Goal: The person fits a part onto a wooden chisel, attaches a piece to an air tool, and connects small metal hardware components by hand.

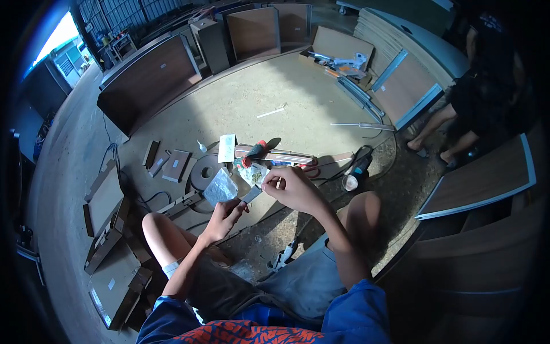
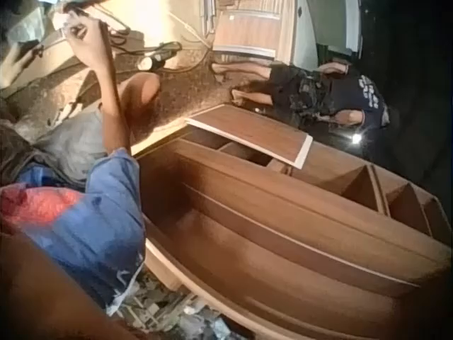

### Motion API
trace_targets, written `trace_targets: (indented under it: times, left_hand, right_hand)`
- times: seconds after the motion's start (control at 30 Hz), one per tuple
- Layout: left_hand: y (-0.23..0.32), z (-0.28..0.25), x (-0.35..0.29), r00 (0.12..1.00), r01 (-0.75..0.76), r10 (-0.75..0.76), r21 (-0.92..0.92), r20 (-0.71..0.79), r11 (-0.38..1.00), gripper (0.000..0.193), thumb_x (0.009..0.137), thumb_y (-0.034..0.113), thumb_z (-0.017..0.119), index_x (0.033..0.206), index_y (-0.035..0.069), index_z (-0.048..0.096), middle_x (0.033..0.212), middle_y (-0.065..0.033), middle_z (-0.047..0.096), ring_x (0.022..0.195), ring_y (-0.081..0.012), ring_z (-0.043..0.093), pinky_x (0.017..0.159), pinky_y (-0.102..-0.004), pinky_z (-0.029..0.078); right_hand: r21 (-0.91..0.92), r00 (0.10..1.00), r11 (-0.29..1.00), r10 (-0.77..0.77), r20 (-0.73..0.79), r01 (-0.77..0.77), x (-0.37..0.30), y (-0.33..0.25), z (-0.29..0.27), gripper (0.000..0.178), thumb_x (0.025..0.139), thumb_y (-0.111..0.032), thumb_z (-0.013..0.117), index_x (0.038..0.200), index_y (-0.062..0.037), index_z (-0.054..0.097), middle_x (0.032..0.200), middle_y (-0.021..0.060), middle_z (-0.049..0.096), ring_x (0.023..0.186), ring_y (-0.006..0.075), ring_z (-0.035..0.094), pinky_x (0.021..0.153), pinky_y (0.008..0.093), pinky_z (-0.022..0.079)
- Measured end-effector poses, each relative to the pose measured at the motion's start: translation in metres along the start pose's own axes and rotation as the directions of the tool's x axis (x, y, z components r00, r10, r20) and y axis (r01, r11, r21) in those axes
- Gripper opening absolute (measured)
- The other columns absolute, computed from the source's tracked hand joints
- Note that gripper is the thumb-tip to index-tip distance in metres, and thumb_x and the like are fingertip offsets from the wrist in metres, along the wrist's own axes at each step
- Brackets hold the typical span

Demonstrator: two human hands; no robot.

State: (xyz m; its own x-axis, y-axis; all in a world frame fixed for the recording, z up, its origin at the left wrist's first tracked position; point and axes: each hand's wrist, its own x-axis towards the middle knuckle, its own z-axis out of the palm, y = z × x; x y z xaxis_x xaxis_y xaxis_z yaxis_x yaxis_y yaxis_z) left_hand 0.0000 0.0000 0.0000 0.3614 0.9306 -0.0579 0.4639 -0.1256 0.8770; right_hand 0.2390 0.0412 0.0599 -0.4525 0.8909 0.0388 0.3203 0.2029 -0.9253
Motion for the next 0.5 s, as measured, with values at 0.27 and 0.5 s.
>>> trace_targets:
  times: [0.27,0.5]
  left_hand:
    - [0.01,0.011,0.001,0.99,0.02,-0.006,-0.093,0.144,0.995,0.036,0.097,0.029,0.049,0.088,-0.004,0.061,0.06,-0.0115,0.049,0.058,-0.0165,0.044,0.058,-0.0339,0.04]
    - [-0.002,0.02,-0.001,0.979,0.021,-0.002,-0.087,0.205,0.996,0.031,0.096,0.027,0.051,0.093,-0.001,0.064,0.065,-0.0137,0.057,0.059,-0.0199,0.05,0.062,-0.034,0.043]
  right_hand:
    - [-0.086,0.995,0.995,-0.034,0.093,0.042,0.002,0.017,-0.004,0.019,0.087,-0.02,0.068,0.093,-0.002,0.069,0.072,-0.0014,0.061,0.068,0.0054,0.049,0.062,0.0216,0.041]
    - [-0.147,0.967,0.989,0.053,0.249,-0.016,-0.003,0.014,-0.013,0.022,0.086,-0.022,0.069,0.09,-0.0005,0.068,0.071,0.0035,0.062,0.069,0.0086,0.054,0.064,0.0251,0.045]
